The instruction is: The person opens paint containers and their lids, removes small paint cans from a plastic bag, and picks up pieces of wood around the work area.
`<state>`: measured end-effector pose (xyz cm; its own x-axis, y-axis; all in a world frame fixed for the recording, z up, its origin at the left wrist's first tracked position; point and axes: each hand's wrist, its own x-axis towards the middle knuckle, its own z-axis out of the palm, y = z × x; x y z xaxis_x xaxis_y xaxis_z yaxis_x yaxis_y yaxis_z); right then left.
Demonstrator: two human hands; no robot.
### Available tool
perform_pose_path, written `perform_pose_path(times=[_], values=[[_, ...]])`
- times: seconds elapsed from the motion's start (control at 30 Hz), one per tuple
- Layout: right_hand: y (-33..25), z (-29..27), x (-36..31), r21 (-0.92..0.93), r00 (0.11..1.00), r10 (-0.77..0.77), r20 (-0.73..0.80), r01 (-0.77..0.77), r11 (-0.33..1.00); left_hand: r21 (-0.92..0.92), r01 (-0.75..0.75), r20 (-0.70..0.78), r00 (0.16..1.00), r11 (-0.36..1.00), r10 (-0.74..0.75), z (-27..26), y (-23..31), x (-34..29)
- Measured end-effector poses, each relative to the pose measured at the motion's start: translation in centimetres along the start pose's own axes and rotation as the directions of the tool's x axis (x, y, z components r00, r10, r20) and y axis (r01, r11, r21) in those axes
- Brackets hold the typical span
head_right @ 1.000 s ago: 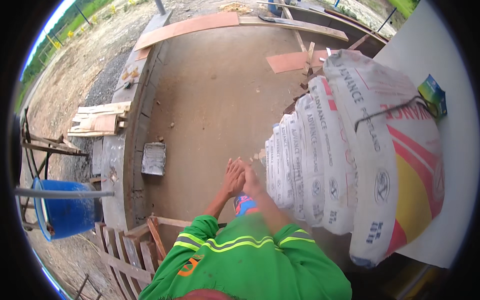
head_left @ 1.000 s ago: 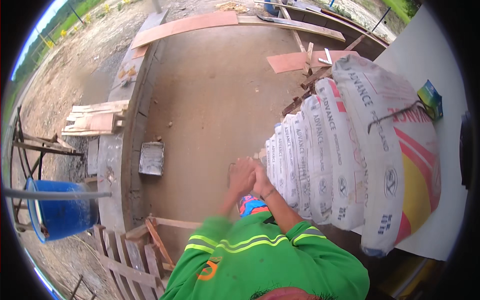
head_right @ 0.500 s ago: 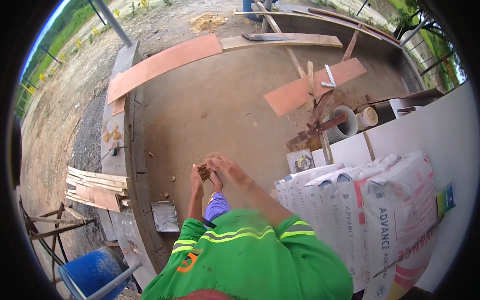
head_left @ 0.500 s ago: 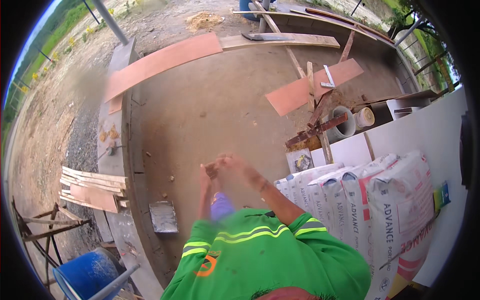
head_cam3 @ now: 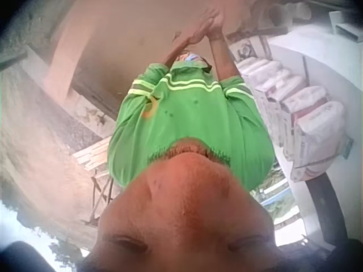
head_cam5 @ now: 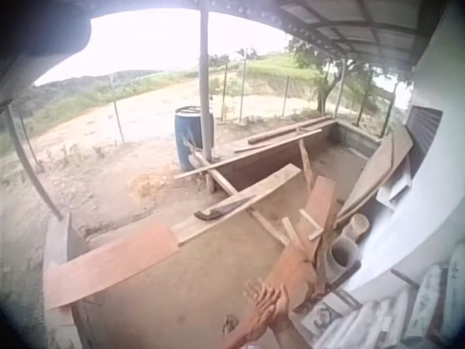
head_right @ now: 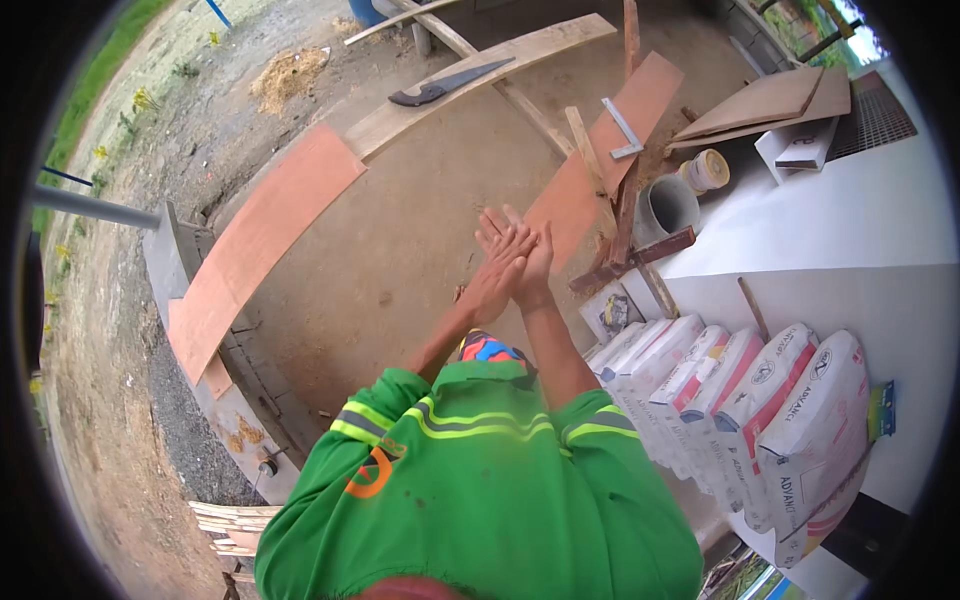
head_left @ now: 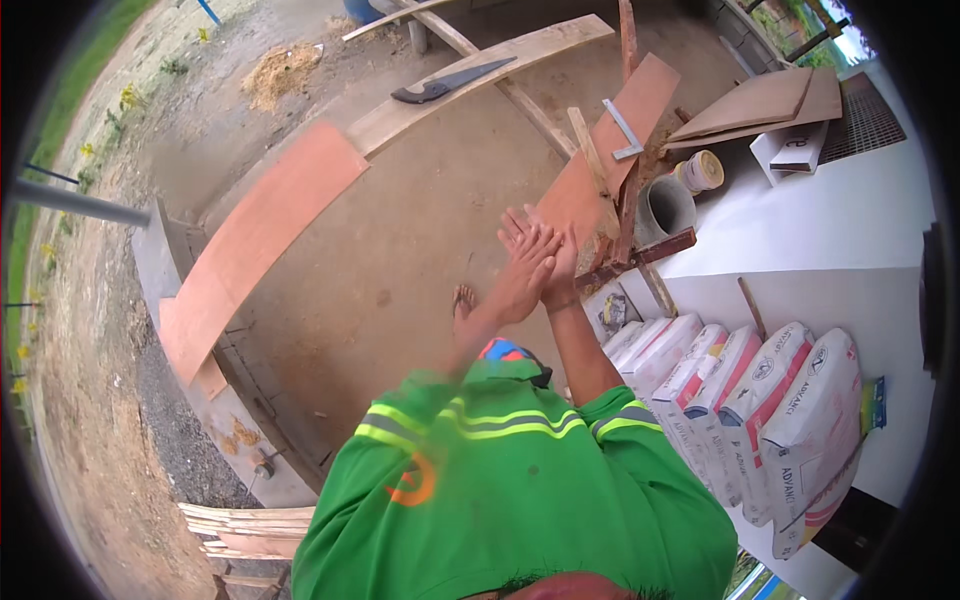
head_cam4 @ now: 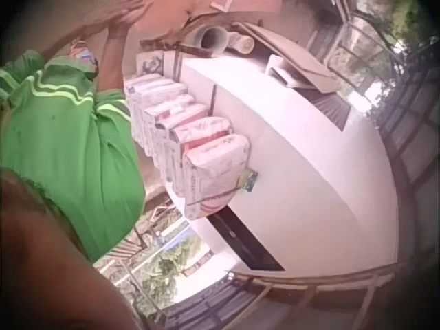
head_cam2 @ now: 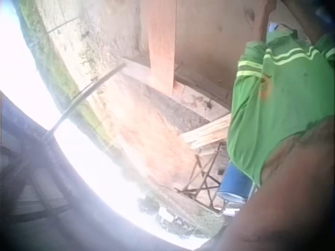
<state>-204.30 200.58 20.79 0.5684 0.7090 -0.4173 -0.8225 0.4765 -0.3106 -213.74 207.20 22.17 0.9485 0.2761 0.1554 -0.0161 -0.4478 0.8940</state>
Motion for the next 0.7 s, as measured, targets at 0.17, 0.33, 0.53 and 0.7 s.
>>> perform_pose_path(times=[0.17,0.33,0.53,0.7], values=[[-0.2,9.9,9.2,-0.169,0.971,0.187,0.149,-0.161,0.972,0.390,-0.038,-0.082,0.994,0.920,0.076,-11.8,-7.6,13.4],[0.4,14.9,20.7,-0.354,0.919,0.245,0.308,-0.129,0.926,-0.848,0.329,0.098,0.868,0.416,-0.487,-19.9,-16.7,20.7],[-0.7,13.0,39.5,-0.152,0.901,0.331,0.279,-0.299,0.942,-0.943,0.305,0.197,0.834,0.133,-0.516,-21.3,-21.1,31.8],[-4.6,14.8,49.2,-0.824,0.883,-0.468,0.024,0.283,0.491,-0.922,0.377,0.265,0.789,0.095,-0.554,-23.1,-24.0,42.1]])
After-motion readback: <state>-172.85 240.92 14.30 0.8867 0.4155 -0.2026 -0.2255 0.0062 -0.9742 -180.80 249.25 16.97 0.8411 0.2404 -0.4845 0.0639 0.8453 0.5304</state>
